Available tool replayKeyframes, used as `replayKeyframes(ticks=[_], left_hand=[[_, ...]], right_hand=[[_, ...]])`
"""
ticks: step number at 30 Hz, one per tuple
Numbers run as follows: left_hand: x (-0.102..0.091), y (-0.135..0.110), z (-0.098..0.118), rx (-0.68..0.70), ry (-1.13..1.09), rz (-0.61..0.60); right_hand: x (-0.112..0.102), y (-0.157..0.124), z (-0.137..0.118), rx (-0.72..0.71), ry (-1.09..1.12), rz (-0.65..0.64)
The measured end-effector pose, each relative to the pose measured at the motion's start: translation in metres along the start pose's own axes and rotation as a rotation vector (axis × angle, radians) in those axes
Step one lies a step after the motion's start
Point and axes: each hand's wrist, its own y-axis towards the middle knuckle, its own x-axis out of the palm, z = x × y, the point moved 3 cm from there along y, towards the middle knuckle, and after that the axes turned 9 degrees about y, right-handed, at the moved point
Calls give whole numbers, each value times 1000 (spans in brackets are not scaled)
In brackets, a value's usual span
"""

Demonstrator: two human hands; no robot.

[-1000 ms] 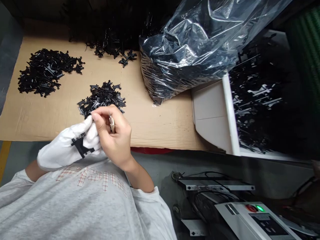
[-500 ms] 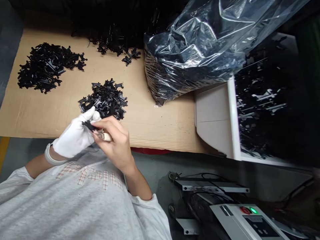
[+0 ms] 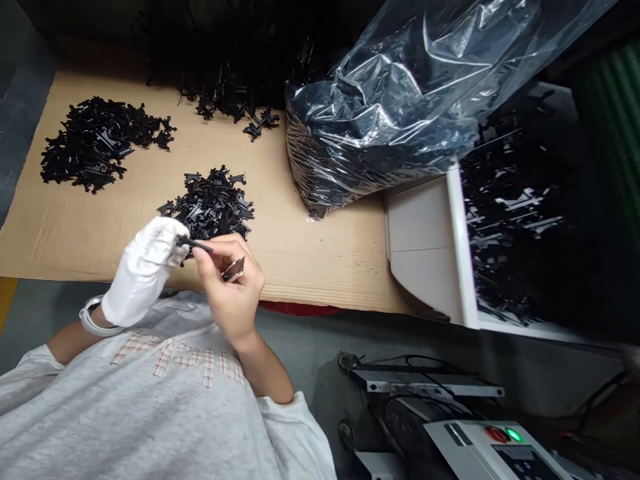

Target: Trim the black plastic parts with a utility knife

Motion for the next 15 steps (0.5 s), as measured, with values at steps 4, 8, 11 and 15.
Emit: replayKeyframes(ticks=[4, 8, 11, 15], left_hand=[[-32, 19, -8, 121, 272, 242], [-41, 18, 0, 151, 314, 202], [-29, 7, 14, 238, 282, 75], [-17, 0, 22, 319, 285, 43]], right_hand=[[-4, 15, 15, 4, -118, -4], [6, 16, 15, -54, -23, -74], [12, 10, 6, -127, 34, -104], [11, 6, -4, -199, 26, -107]])
